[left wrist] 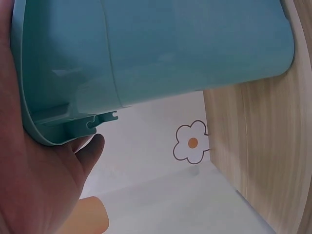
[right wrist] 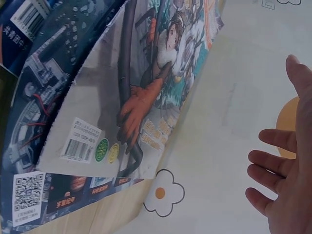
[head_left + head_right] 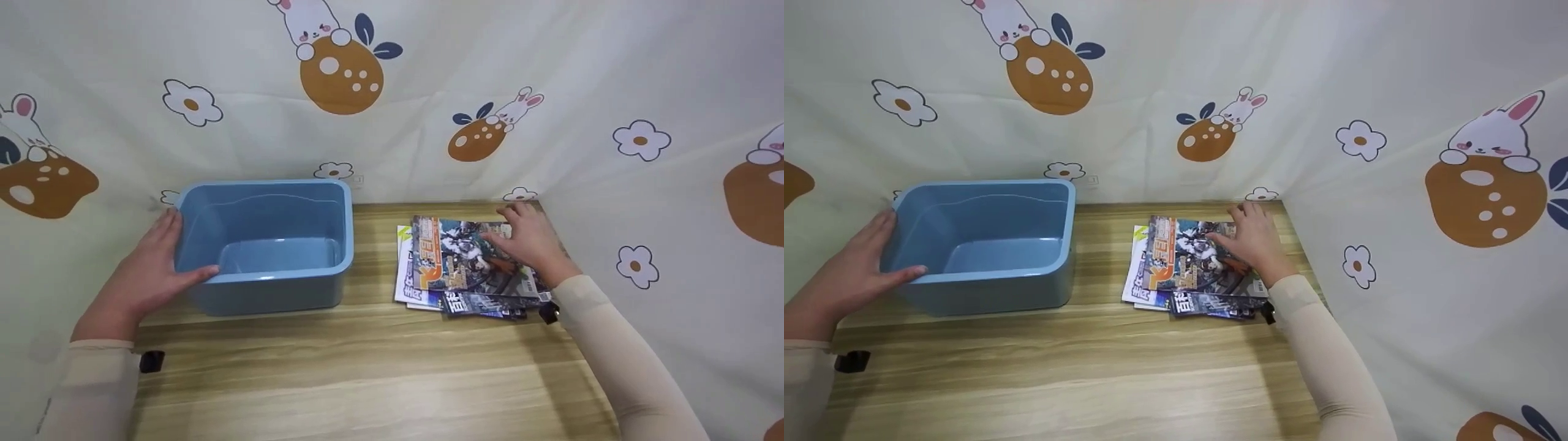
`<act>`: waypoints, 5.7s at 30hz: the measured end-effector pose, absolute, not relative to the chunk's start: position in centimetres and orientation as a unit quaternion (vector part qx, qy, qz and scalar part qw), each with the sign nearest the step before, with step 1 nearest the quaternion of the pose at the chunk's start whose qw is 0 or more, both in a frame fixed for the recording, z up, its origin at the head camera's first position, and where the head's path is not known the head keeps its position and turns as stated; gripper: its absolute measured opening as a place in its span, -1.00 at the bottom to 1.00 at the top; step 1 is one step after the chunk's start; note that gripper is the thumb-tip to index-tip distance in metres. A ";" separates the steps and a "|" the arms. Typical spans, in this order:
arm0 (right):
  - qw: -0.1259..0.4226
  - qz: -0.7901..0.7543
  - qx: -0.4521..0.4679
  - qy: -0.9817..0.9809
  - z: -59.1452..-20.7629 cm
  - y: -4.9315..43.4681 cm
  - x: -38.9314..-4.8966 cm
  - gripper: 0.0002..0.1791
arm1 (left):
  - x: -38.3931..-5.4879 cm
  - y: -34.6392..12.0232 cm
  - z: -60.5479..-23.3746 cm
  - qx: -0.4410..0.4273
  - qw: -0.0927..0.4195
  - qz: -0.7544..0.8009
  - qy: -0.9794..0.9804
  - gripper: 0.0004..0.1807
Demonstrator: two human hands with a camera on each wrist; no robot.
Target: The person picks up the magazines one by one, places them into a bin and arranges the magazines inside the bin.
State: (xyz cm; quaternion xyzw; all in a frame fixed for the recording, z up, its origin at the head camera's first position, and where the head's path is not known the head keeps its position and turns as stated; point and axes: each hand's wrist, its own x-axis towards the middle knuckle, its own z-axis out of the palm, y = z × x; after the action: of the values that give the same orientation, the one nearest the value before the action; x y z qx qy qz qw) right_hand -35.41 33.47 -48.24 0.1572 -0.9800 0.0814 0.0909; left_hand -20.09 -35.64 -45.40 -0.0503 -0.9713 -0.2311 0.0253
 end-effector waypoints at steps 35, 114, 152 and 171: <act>-0.018 0.178 0.120 -0.977 -52.6 37.1 -34.5 0.26 | -20.3 -35.5 -45.6 -0.046 0.032 -0.233 -0.971 0.47; -0.119 0.532 0.080 -0.834 -55.7 40.8 -36.2 -0.13 | -19.8 -35.4 -45.5 -0.037 0.037 -0.250 -0.967 0.46; -0.104 0.623 0.009 -0.775 -55.3 39.8 -36.5 -0.14 | -19.9 -35.4 -45.5 -0.037 0.030 -0.245 -0.968 0.46; -0.087 0.626 0.010 -0.775 -54.2 39.4 -36.8 -0.15 | -19.9 -35.5 -45.5 -0.044 0.030 -0.239 -0.970 0.46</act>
State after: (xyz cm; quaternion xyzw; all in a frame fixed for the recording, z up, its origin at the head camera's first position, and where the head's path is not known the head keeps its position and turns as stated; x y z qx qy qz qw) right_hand -36.81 39.35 -54.17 0.0102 -0.7752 0.6256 -0.0872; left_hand -19.94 -35.54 -45.55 -0.0438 -0.9695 -0.2392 0.0297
